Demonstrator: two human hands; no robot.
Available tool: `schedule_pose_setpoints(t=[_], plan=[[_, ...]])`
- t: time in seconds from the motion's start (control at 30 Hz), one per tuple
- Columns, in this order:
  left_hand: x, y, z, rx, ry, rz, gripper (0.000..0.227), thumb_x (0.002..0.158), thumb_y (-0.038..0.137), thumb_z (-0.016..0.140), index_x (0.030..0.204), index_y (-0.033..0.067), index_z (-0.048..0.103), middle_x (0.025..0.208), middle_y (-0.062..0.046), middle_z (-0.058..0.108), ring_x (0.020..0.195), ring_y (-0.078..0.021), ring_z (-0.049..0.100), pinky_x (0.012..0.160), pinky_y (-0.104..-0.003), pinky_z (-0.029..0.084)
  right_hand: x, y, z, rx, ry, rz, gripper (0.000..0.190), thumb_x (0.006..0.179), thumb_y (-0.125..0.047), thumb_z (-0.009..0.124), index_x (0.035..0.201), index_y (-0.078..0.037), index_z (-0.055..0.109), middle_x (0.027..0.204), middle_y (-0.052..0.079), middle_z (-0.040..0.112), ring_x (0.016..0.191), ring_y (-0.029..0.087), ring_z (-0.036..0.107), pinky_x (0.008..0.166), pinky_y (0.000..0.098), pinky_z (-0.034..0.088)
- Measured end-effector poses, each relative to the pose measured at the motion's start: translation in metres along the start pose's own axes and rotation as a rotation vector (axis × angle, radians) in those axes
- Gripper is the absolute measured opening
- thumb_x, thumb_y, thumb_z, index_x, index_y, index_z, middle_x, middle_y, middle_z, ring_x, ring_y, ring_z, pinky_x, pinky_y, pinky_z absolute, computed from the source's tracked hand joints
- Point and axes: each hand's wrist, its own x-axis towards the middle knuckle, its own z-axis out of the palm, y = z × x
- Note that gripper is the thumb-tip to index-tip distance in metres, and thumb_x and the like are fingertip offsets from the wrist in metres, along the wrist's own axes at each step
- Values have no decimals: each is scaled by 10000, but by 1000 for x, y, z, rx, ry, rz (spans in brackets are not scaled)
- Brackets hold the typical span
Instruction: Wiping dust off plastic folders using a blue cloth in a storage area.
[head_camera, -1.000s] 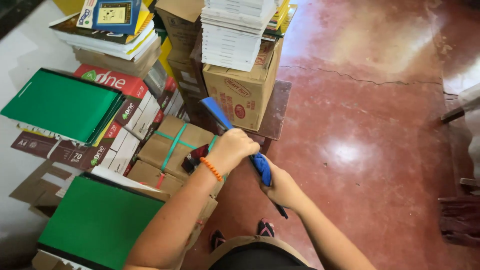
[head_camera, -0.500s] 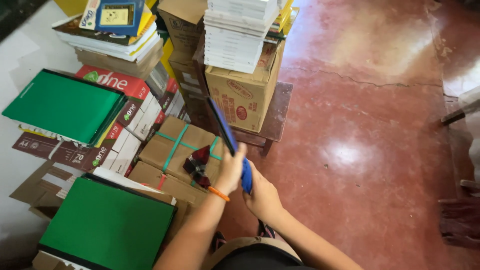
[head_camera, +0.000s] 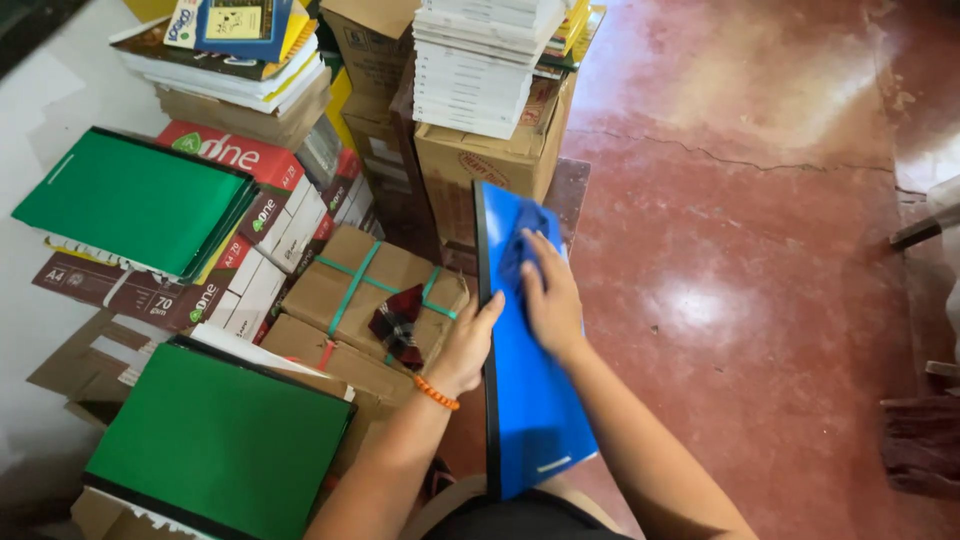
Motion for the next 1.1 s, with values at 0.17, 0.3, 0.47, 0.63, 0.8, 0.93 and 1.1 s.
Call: schedule_pose_setpoints(t=[0.17, 0.3, 0.47, 0.63, 0.8, 0.93, 1.1], plan=[[2, 2, -4, 98, 142, 70, 363, 1023, 361, 594, 1258, 95, 668, 1226, -72, 615, 1156, -196, 504, 1057, -413, 401, -28, 43, 10, 150, -132, 518, 515, 1061, -440, 401, 1475, -155, 514, 1510, 185, 492, 1443, 341, 404, 1237, 464, 273], [16, 46, -17, 193, 342, -69, 752, 995, 558, 528, 1516, 28, 419, 1569, -228, 398, 1477, -373, 323, 1219, -536, 214, -89, -30, 18, 273, -86, 436, 518, 1067, -296, 402, 1482, 5, 480, 1515, 286, 452, 1435, 409, 386, 1218, 511, 262], [27, 39, -26, 416, 255, -2, 627, 1051, 499, 418, 1503, 66, 452, 1515, -195, 482, 1426, -333, 409, 1193, -511, 291, -82, -24, 42, 179, -20, 6, 489, 1058, -170, 378, 1538, -105, 443, 1577, 216, 412, 1456, 433, 345, 1188, 548, 270], [20, 13, -15, 391, -12, 201, 521, 1099, 401, 368, 1420, 24, 530, 1338, -236, 610, 1280, -340, 550, 1114, -511, 385, 5, -13, 26, 45, 127, -276, 455, 1082, -145, 345, 1517, -76, 458, 1558, 186, 453, 1481, 411, 343, 1227, 532, 240], [2, 26, -7, 432, -128, 172, 301, 1072, 363, 511, 1193, 160, 698, 778, 70, 565, 701, -121, 506, 672, -266, 476, 62, -2, -6, 396, -22, 361, 485, 1086, -401, 354, 1470, -165, 531, 1517, 110, 514, 1442, 275, 428, 1216, 466, 295], [15, 13, -18, 344, -88, 184, 301, 1084, 378, 476, 1046, 161, 681, 706, 80, 524, 641, -102, 461, 621, -248, 409, 27, 34, 9, 401, -91, 578, 637, 1035, -551, 373, 1439, -102, 575, 1485, 232, 508, 1404, 412, 445, 1144, 600, 348], [34, 21, -16, 5, 430, 125, 567, 1075, 364, 462, 1452, -60, 442, 1510, -287, 431, 1422, -378, 394, 1203, -518, 262, -41, -16, 18, 297, -176, 575, 555, 1069, -380, 382, 1455, -8, 523, 1502, 267, 486, 1441, 385, 409, 1221, 509, 277]])
